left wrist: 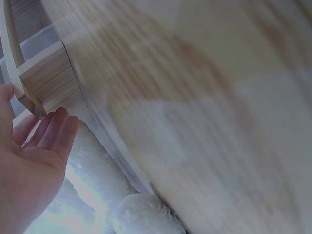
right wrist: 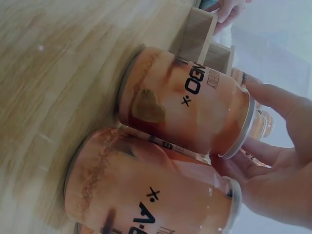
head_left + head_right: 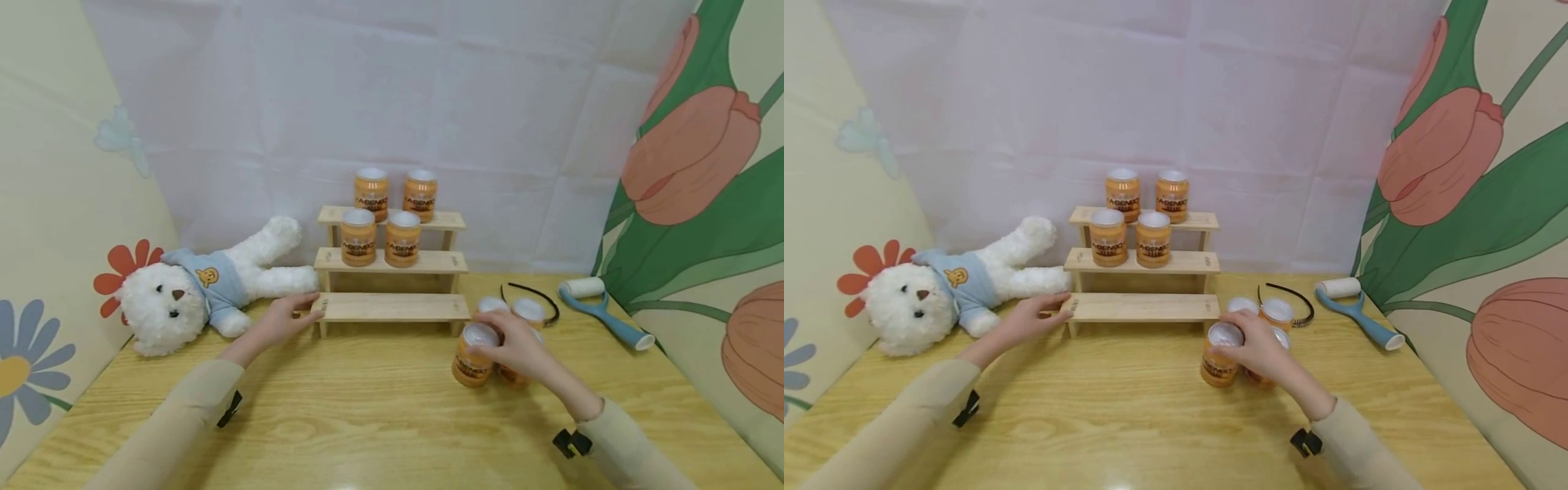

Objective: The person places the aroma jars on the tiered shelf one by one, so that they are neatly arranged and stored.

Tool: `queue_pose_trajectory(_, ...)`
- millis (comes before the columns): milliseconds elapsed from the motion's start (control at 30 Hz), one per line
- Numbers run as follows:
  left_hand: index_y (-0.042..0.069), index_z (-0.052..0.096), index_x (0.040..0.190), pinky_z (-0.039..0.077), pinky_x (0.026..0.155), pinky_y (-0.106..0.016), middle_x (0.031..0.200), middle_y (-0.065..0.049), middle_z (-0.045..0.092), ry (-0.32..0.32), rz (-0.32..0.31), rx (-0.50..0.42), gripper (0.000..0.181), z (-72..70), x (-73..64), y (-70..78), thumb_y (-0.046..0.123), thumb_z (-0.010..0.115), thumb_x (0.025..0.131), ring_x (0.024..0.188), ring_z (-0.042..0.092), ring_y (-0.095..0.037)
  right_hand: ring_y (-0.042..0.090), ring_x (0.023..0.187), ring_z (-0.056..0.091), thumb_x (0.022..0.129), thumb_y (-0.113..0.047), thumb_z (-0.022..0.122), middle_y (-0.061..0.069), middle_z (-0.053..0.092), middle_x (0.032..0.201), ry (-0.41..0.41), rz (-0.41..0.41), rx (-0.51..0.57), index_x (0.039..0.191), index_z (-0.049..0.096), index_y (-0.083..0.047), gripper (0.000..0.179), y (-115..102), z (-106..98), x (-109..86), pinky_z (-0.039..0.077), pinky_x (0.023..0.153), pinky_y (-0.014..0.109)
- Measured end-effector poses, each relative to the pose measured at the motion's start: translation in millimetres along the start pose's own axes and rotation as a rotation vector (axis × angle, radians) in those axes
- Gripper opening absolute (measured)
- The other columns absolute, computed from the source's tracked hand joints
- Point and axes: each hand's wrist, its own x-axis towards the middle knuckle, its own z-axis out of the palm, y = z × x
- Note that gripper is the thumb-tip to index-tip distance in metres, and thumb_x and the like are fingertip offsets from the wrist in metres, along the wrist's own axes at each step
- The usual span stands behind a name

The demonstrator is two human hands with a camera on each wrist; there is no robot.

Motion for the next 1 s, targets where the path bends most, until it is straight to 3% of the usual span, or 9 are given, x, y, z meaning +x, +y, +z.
queue_pose_trajectory(200, -0.003, 0.038, 0.141, 0.045, 0.098, -0.052, 0.140, -0.025, 0.044, -0.001, 0.003, 0.003, 0.063, -0.4, 0.6, -0.9, 0.037, 0.055, 0.095, 0.122, 0.048, -0.040, 0.029, 0.099, 0.061, 0.082, -0.024, 0.074, 0.017, 0.059, 0.124, -0.044, 0.009, 0.088, 0.125, 0.058, -0.001, 0.051, -3, 3, 1.0, 0.054, 0.074, 0.035)
queue_pose_trajectory(367, -0.002, 0.038, 0.142, 0.046, 0.098, -0.052, 0.140, -0.024, 0.044, -0.001, 0.005, 0.008, 0.063, -0.2, 0.8, -1.3, 0.036, 0.055, 0.095, 0.122, 0.048, -0.040, 0.034, 0.108, 0.059, 0.083, -0.018, 0.073, 0.021, 0.054, 0.130, -0.071, 0.021, 0.178, 0.131, 0.051, 0.001, 0.056, -3, 7, 0.9, 0.053, 0.084, 0.042)
queue_pose_trajectory(533, -0.002, 0.038, 0.141, 0.046, 0.097, -0.052, 0.140, -0.024, 0.044, 0.000, 0.002, 0.008, 0.063, -0.2, 1.0, -1.7, 0.037, 0.055, 0.095, 0.122, 0.048, -0.040, 0.040, 0.119, 0.050, 0.083, -0.027, 0.073, 0.028, 0.044, 0.138, -0.099, 0.142, 0.204, 0.141, 0.034, 0.006, 0.077, -4, 15, -1.2, 0.046, 0.096, 0.052)
queue_pose_trajectory(633, -0.002, 0.039, 0.141, 0.046, 0.097, -0.052, 0.139, -0.024, 0.045, 0.001, 0.000, 0.011, 0.063, -0.1, 1.4, -2.0, 0.037, 0.055, 0.095, 0.122, 0.048, -0.040, 0.039, 0.120, 0.050, 0.082, -0.037, 0.072, 0.027, 0.044, 0.137, -0.104, 0.223, 0.192, 0.143, 0.030, 0.004, 0.085, -5, 20, -3.0, 0.046, 0.096, 0.052)
queue_pose_trajectory(733, -0.003, 0.039, 0.141, 0.046, 0.097, -0.051, 0.139, -0.025, 0.045, 0.002, 0.010, 0.018, 0.063, 0.1, 1.3, -1.5, 0.037, 0.054, 0.095, 0.122, 0.049, -0.040, 0.036, 0.116, 0.054, 0.082, -0.039, 0.072, 0.024, 0.049, 0.132, -0.089, 0.259, 0.200, 0.143, 0.031, 0.002, 0.085, -5, 24, -4.6, 0.048, 0.093, 0.049)
queue_pose_trajectory(1000, -0.003, 0.040, 0.140, 0.046, 0.097, -0.051, 0.139, -0.025, 0.045, 0.007, 0.018, 0.018, 0.062, 0.6, 1.2, 0.3, 0.037, 0.055, 0.095, 0.121, 0.049, -0.040, 0.029, 0.106, 0.059, 0.079, -0.037, 0.075, 0.017, 0.058, 0.120, -0.053, 0.248, 0.211, 0.134, 0.043, -0.003, 0.072, -3, 25, -5.6, 0.051, 0.085, 0.042)
